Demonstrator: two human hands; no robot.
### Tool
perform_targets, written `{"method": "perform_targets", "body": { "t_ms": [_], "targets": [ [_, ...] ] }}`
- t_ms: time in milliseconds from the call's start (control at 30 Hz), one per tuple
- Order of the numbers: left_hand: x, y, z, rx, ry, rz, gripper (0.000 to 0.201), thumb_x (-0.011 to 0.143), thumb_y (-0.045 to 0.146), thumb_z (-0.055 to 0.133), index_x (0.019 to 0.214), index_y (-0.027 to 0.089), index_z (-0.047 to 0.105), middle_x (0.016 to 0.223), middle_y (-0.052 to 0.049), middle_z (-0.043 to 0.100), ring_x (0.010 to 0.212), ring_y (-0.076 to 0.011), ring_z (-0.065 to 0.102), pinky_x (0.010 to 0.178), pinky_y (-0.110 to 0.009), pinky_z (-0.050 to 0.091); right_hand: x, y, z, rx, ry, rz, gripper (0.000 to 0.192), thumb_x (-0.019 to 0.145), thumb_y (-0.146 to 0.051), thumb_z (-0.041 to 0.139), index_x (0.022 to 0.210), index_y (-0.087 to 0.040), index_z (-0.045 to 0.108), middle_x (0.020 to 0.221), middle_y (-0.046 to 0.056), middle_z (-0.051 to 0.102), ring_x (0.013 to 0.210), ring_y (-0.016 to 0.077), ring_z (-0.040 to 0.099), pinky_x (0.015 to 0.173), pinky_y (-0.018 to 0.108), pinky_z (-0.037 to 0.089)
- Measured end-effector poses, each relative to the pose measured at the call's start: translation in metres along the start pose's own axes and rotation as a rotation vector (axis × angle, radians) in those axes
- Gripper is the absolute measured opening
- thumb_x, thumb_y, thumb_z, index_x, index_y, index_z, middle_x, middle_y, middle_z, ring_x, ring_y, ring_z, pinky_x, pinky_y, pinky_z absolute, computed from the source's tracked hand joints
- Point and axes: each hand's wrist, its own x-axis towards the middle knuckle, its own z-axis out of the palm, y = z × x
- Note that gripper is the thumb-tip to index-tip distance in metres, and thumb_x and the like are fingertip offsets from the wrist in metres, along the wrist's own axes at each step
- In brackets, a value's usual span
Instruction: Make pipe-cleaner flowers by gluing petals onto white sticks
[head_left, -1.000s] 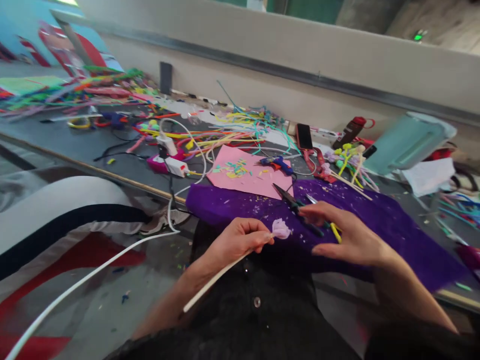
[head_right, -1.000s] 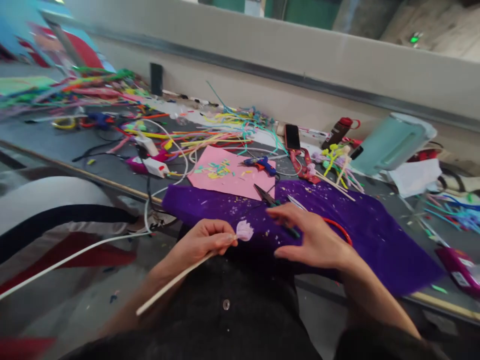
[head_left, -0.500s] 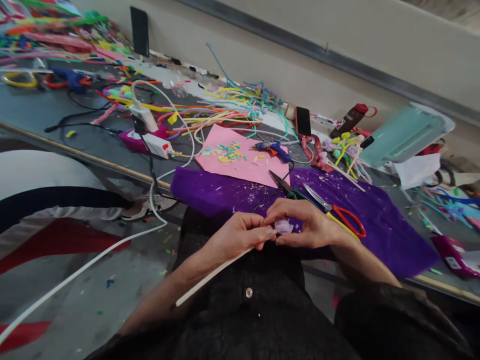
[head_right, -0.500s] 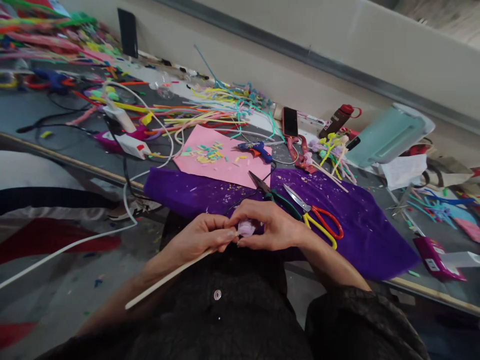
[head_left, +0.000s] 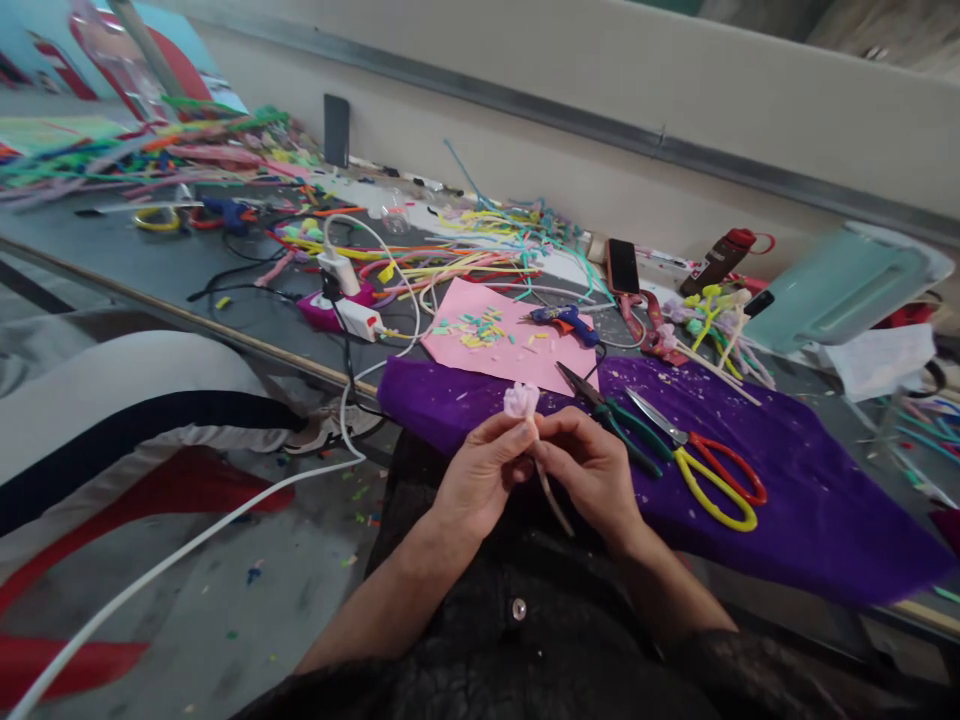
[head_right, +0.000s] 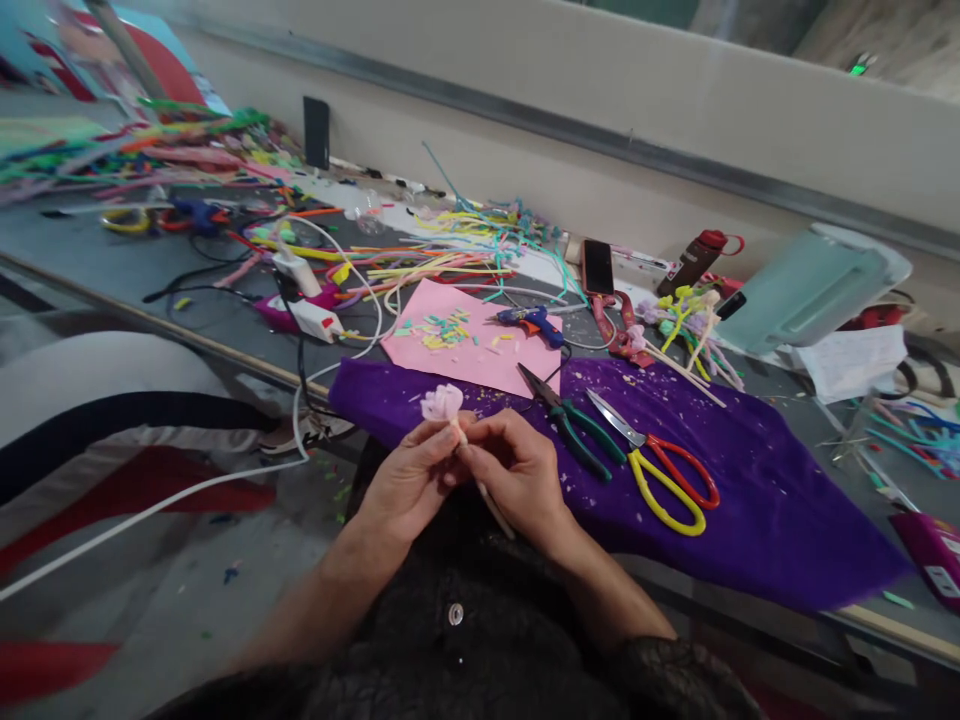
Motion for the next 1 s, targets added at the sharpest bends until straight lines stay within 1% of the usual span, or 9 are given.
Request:
{"method": "perform_targets", "body": {
  "t_ms": [100, 167, 267, 333, 467, 567, 700, 800, 1000],
  "targets": [
    [0.0, 0.0, -0.003, -0.039, 0.025, 0.04, 0.02, 0.054, 0.02, 0.078, 0.071, 0.018, 0.07, 0.071, 0.002, 0.065, 0.053, -0.0047, 0.05, 0.041, -0.014, 0.032, 0.007, -0.004, 0.004, -0.183, 0.021, -0.116, 0.008, 0.079, -0.027, 0.06, 0.08, -0.019, 0.063, 0.074, 0.001, 0.058, 0.066, 0.0128, 0.056, 0.061, 0.025, 0.045],
    [0.0, 0.001, -0.006, -0.029, 0.003, 0.04, 0.022, 0.056, 0.02, 0.077, 0.077, 0.018, 0.07, 0.068, 0.002, 0.063, 0.05, -0.004, 0.048, 0.041, -0.014, 0.031, 0.009, -0.007, 0.004, -0.247, 0.009, -0.143, 0.009, 0.08, -0.025, 0.058, 0.075, -0.019, 0.063, 0.07, 0.001, 0.057, 0.064, 0.012, 0.054, 0.059, 0.024, 0.043],
    [-0.001, 0.004, -0.011, 0.0, -0.071, 0.019, 0.031, 0.056, 0.024, 0.077, 0.085, 0.016, 0.07, 0.063, 0.002, 0.06, 0.046, -0.003, 0.044, 0.041, -0.015, 0.031, 0.008, -0.009, 0.004, -0.194, -0.041, -0.098, 0.013, 0.081, -0.024, 0.056, 0.071, -0.018, 0.061, 0.068, 0.0, 0.056, 0.062, 0.011, 0.053, 0.058, 0.023, 0.042],
    [-0.001, 0.006, -0.015, 0.015, -0.081, 0.018, 0.033, 0.052, 0.025, 0.079, 0.083, 0.015, 0.071, 0.062, 0.001, 0.06, 0.045, -0.003, 0.043, 0.04, -0.015, 0.03, 0.007, -0.008, 0.004, -0.133, -0.079, -0.059, 0.015, 0.081, -0.024, 0.056, 0.069, -0.017, 0.06, 0.066, -0.001, 0.054, 0.06, 0.0102, 0.051, 0.057, 0.022, 0.04],
    [-0.002, 0.009, -0.018, 0.077, -0.032, 0.045, 0.025, 0.052, 0.024, 0.079, 0.074, 0.014, 0.071, 0.055, 0.002, 0.058, 0.043, -0.0026, 0.041, 0.04, -0.015, 0.027, 0.007, -0.003, 0.004, -0.083, -0.134, 0.022, 0.018, 0.08, -0.028, 0.057, 0.067, -0.016, 0.057, 0.06, -0.003, 0.048, 0.054, 0.0086, 0.044, 0.052, 0.021, 0.036],
    [-0.002, 0.01, -0.018, 0.124, 0.001, 0.067, 0.02, 0.054, 0.023, 0.078, 0.071, 0.014, 0.071, 0.053, 0.002, 0.057, 0.043, -0.0026, 0.041, 0.04, -0.015, 0.027, 0.007, -0.001, 0.006, -0.059, -0.144, 0.053, 0.018, 0.08, -0.029, 0.056, 0.067, -0.016, 0.055, 0.058, -0.003, 0.046, 0.053, 0.0082, 0.041, 0.05, 0.021, 0.033],
    [-0.003, 0.009, -0.018, 0.153, 0.044, 0.113, 0.022, 0.052, 0.023, 0.079, 0.069, 0.014, 0.07, 0.055, 0.002, 0.059, 0.044, -0.0039, 0.041, 0.042, -0.017, 0.03, 0.007, -0.001, 0.008, -0.06, -0.149, 0.056, 0.018, 0.08, -0.028, 0.056, 0.066, -0.016, 0.056, 0.059, -0.003, 0.047, 0.053, 0.0081, 0.04, 0.049, 0.02, 0.033],
    [-0.003, 0.008, -0.018, 0.155, 0.067, 0.139, 0.021, 0.051, 0.022, 0.078, 0.069, 0.014, 0.07, 0.057, 0.001, 0.06, 0.044, -0.0036, 0.041, 0.042, -0.017, 0.029, 0.007, -0.001, 0.009, -0.065, -0.149, 0.061, 0.017, 0.079, -0.029, 0.056, 0.067, -0.016, 0.057, 0.06, -0.003, 0.048, 0.053, 0.0084, 0.041, 0.048, 0.02, 0.033],
    [-0.005, 0.009, -0.018, 0.122, 0.063, 0.149, 0.017, 0.053, 0.018, 0.077, 0.067, 0.013, 0.07, 0.053, 0.002, 0.058, 0.044, -0.0025, 0.041, 0.039, -0.014, 0.026, 0.007, -0.001, 0.011, -0.084, -0.146, 0.045, 0.017, 0.078, -0.027, 0.057, 0.065, -0.016, 0.058, 0.059, -0.003, 0.048, 0.054, 0.0087, 0.042, 0.052, 0.021, 0.034]
  ]
}}
